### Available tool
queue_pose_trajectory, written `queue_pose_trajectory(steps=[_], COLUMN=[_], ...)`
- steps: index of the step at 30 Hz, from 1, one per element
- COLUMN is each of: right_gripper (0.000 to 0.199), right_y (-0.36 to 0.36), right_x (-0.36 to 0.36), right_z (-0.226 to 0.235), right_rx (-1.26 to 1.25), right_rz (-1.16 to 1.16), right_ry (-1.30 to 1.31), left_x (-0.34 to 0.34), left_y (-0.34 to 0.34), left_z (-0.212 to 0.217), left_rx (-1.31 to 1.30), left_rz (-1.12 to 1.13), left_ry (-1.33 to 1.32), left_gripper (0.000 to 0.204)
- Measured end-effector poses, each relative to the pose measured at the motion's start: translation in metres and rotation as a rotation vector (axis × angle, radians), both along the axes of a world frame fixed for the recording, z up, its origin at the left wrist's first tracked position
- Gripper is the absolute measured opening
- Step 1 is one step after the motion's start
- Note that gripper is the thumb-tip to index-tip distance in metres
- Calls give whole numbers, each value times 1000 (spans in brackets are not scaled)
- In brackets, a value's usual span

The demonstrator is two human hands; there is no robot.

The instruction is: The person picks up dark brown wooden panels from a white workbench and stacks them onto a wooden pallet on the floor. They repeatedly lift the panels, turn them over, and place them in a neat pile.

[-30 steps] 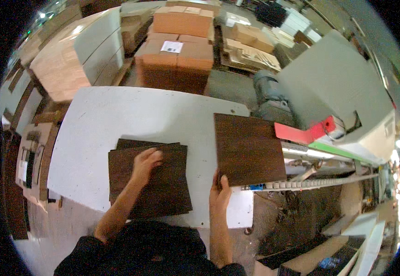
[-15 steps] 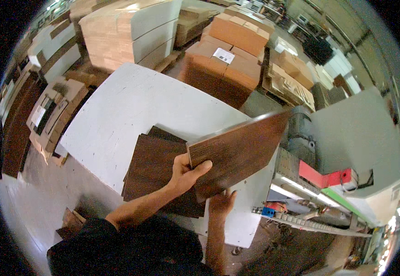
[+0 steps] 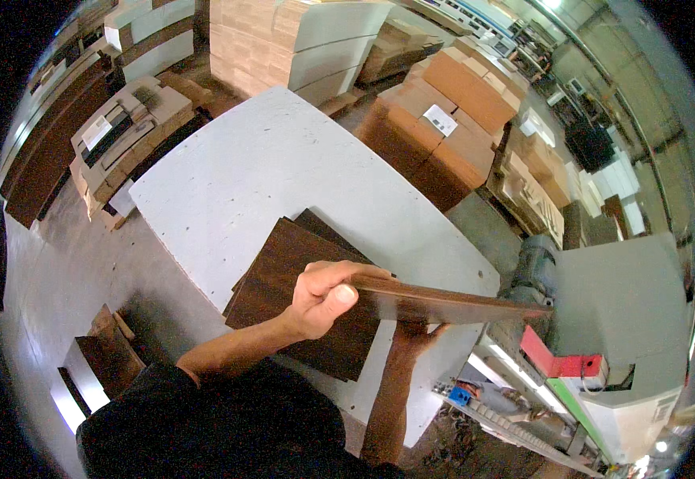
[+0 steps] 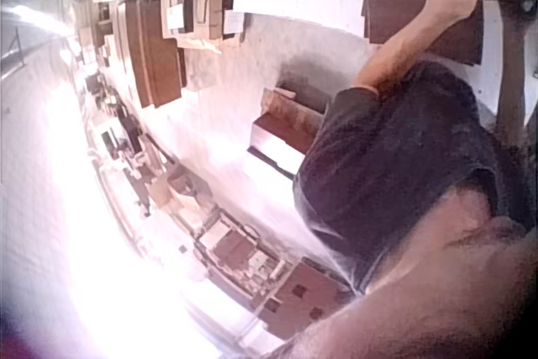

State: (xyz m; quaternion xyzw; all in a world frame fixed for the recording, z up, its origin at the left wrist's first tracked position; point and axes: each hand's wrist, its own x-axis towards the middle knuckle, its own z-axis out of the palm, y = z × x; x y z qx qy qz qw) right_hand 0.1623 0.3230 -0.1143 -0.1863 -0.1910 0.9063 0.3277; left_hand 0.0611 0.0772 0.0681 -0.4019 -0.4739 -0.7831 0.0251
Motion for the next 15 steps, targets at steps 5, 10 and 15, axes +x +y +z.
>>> queue_pose_trajectory(steps=[5, 10, 15], right_gripper=[87, 72, 47], right_y=[-16, -63, -113], right_x=[9, 72, 137], right_z=[-9, -24, -11], right_rx=[-74, 10, 91], right_rz=[60, 170, 293], right_ry=[-22, -180, -810], left_x=[2, -26, -74], left_y=[-4, -16, -46], left_z=[-2, -27, -122], left_rx=[-29, -263, -528], left_rz=[131, 446, 447], left_ry=[-149, -363, -630], left_gripper=[37, 39, 49])
